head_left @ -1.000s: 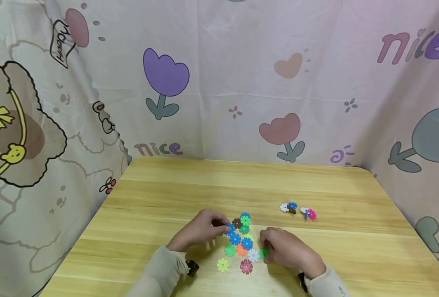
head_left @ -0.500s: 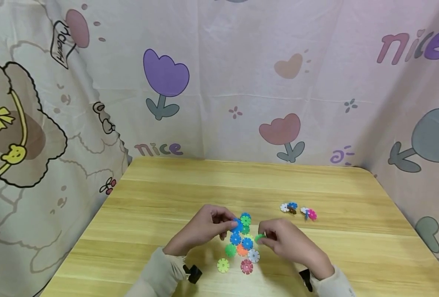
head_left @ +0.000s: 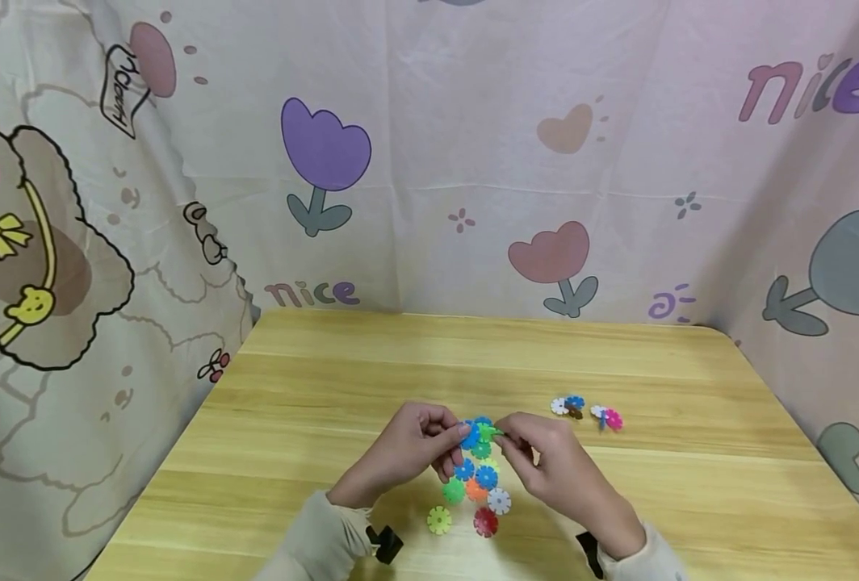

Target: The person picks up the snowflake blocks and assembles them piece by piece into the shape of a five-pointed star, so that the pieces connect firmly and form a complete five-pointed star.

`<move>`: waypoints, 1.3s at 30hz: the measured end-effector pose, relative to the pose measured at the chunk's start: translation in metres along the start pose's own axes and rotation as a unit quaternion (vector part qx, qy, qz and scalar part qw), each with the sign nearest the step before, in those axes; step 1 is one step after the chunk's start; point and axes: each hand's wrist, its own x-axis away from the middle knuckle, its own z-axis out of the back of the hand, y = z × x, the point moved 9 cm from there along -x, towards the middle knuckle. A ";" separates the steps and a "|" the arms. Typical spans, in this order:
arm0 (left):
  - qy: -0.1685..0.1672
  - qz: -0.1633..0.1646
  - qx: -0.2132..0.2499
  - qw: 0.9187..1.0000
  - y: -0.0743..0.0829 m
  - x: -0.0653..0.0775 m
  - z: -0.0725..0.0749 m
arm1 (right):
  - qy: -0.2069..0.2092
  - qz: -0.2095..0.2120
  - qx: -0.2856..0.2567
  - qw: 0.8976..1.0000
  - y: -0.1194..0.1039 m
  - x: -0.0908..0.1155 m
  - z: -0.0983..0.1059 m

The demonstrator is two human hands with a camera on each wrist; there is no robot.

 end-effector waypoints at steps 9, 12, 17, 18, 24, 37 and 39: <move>0.017 0.000 -0.001 1.000 -0.002 0.002 -0.006 | -0.005 0.050 0.114 0.992 -0.014 0.004 -0.007; 0.029 -0.003 0.007 1.000 -0.002 0.004 -0.008 | 0.005 0.052 0.133 0.990 -0.017 0.005 -0.007; 0.042 -0.005 0.033 0.999 -0.002 0.003 -0.015 | 0.017 0.044 0.148 0.988 -0.019 0.006 -0.007; 0.043 -0.002 0.037 0.998 -0.003 0.002 -0.016 | 0.017 0.041 0.148 0.988 -0.018 0.006 -0.007; 0.061 0.008 0.045 0.997 -0.004 0.000 -0.011 | 0.014 0.014 0.101 0.995 -0.007 0.004 -0.005; 0.049 -0.019 -0.008 0.999 -0.007 -0.001 0.000 | -0.219 -0.184 0.023 0.958 0.045 0.025 -0.028; 0.050 -0.023 -0.026 0.998 -0.005 0.000 0.001 | -0.261 -0.204 0.025 0.943 0.051 0.034 -0.040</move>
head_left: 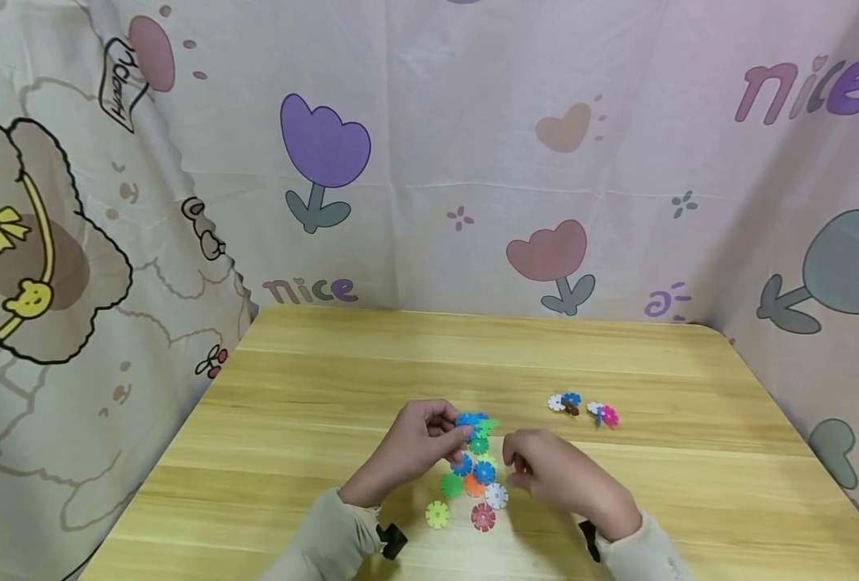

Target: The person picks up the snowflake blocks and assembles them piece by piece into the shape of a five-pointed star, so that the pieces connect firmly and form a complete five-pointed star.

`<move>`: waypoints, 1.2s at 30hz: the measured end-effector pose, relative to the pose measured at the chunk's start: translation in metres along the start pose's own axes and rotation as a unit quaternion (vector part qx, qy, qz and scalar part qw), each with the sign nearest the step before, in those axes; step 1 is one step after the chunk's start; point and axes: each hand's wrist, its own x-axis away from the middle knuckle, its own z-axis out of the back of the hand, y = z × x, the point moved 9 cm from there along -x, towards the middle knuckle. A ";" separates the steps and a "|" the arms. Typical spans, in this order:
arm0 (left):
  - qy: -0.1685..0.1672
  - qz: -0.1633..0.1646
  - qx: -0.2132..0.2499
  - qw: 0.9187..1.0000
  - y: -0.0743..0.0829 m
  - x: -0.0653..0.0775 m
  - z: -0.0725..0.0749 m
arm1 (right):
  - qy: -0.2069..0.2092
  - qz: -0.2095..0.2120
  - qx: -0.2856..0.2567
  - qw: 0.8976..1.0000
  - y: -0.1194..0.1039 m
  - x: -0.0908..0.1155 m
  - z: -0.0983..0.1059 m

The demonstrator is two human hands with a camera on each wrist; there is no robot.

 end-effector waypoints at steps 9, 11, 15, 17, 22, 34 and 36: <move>0.017 -0.003 -0.057 0.998 0.003 0.000 0.003 | -0.050 -0.023 0.020 0.998 0.011 -0.007 -0.041; 0.013 -0.004 -0.045 0.999 0.005 0.000 0.002 | -0.045 -0.024 0.022 0.998 0.010 -0.007 -0.042; 0.002 -0.005 -0.020 1.000 0.008 0.000 -0.001 | -0.048 -0.034 0.000 0.998 0.012 -0.006 -0.042; -0.002 -0.008 -0.010 1.000 0.009 0.000 -0.001 | -0.047 -0.037 -0.020 0.998 0.015 -0.004 -0.037; 0.000 -0.001 0.006 1.000 0.008 0.000 0.000 | 0.004 -0.026 -0.030 0.999 0.018 0.000 -0.005; 0.003 0.010 0.019 1.000 0.006 0.000 0.001 | 0.245 0.176 -0.035 0.953 -0.034 0.014 0.057; 0.004 0.013 0.025 1.000 0.006 0.000 0.001 | 0.250 0.193 -0.033 0.948 -0.040 0.015 0.054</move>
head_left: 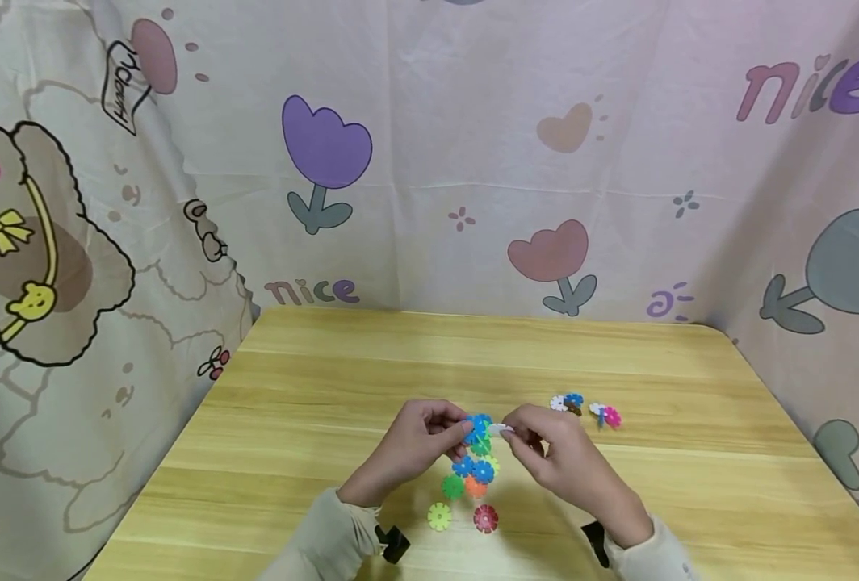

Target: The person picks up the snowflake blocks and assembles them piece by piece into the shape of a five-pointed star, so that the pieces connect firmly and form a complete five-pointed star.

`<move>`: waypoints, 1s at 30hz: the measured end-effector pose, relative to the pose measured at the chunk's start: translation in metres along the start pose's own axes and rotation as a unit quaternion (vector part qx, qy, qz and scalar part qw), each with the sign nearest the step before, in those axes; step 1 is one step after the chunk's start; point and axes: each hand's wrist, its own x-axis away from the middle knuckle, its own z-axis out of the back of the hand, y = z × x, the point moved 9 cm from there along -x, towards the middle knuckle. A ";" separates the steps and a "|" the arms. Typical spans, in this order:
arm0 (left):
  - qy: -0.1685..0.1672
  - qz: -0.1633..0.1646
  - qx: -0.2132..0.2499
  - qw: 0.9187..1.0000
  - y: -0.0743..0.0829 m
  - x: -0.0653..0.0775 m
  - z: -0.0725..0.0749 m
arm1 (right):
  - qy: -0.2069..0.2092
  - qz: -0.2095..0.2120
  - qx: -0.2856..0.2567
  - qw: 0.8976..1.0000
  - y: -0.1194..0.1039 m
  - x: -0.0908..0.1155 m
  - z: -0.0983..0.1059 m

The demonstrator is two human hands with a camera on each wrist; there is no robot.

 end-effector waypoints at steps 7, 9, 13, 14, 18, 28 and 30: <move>0.003 0.011 0.015 1.000 -0.001 0.000 0.001 | 0.007 0.007 0.006 1.000 -0.003 0.000 -0.005; 0.001 0.016 0.019 1.000 -0.001 0.000 0.001 | 0.009 0.005 0.007 1.000 -0.002 0.000 -0.005; -0.004 0.027 0.034 0.999 -0.003 0.000 0.002 | 0.020 0.007 0.003 1.000 -0.003 0.000 -0.005; -0.006 0.030 0.040 0.999 -0.003 0.001 0.002 | 0.022 0.007 0.001 1.000 -0.004 0.000 -0.005; -0.012 0.034 0.054 0.998 -0.004 0.001 0.002 | 0.029 0.012 -0.012 0.999 -0.005 -0.001 -0.004; -0.040 0.023 0.073 0.996 -0.004 -0.001 -0.003 | 0.039 0.045 -0.024 0.998 -0.011 0.000 -0.006; -0.043 0.026 0.080 0.995 -0.004 0.000 -0.004 | 0.037 0.049 -0.026 0.998 -0.012 0.000 -0.008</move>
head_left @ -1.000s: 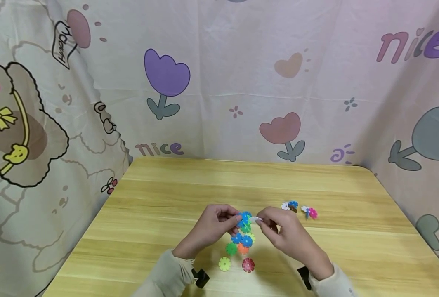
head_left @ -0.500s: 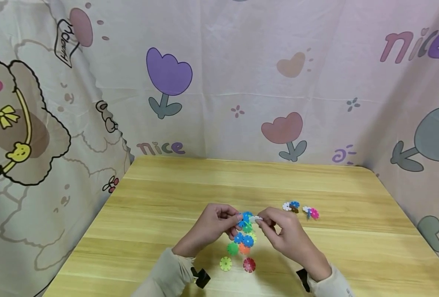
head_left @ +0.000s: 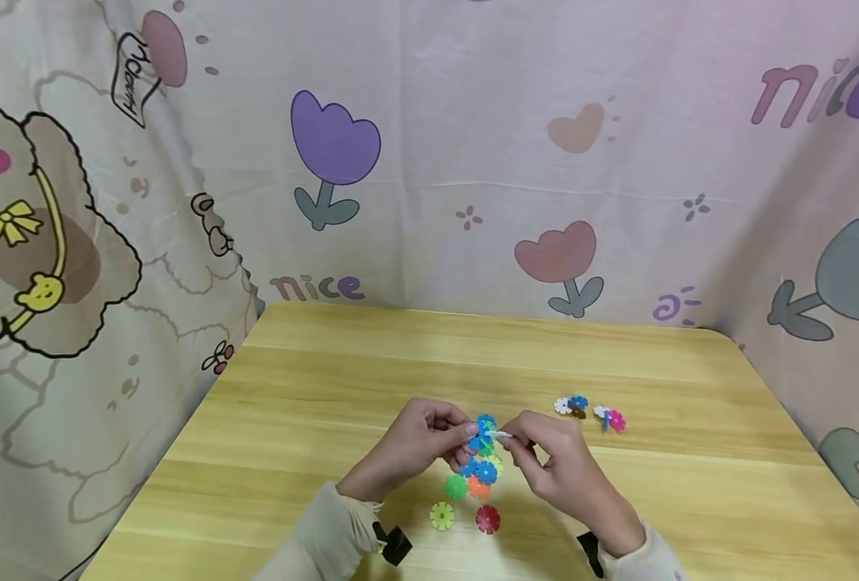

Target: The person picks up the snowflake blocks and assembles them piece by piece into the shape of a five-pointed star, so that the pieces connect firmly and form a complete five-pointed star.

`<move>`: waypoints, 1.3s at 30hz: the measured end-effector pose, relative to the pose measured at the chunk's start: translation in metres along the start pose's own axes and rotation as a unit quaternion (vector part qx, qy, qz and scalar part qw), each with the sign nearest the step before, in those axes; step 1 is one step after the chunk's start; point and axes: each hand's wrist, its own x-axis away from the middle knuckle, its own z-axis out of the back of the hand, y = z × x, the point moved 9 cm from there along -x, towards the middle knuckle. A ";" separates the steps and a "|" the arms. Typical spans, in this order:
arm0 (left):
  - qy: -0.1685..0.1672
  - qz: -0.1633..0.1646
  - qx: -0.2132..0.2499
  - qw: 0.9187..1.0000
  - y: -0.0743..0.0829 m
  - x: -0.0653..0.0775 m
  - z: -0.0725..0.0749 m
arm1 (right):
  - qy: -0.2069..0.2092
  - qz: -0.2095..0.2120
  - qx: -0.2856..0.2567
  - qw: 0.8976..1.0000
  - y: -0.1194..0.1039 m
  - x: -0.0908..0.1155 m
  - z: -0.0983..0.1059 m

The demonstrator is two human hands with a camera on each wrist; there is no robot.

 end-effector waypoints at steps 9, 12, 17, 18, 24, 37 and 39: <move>-0.006 0.017 0.020 1.000 -0.003 0.002 0.001 | 0.000 0.001 -0.009 1.000 -0.002 -0.001 -0.004; 0.000 0.016 0.021 1.000 -0.004 0.001 0.001 | -0.012 -0.011 -0.012 1.000 0.001 0.000 -0.005; 0.006 0.008 0.001 1.000 -0.009 -0.003 -0.001 | -0.035 -0.030 -0.015 0.999 0.007 0.006 -0.005; 0.007 0.006 -0.004 1.000 -0.010 -0.004 -0.001 | -0.039 -0.036 -0.018 0.998 0.009 0.007 -0.005; 0.013 0.009 -0.020 1.000 -0.018 -0.008 0.001 | -0.049 -0.048 -0.023 0.997 0.014 0.014 -0.005; -0.006 0.032 -0.159 0.987 -0.027 0.003 0.007 | -0.112 -0.221 0.087 0.965 0.081 0.056 0.022; -0.023 0.035 -0.187 0.981 -0.030 0.009 0.008 | -0.118 -0.262 0.124 0.950 0.095 0.066 0.033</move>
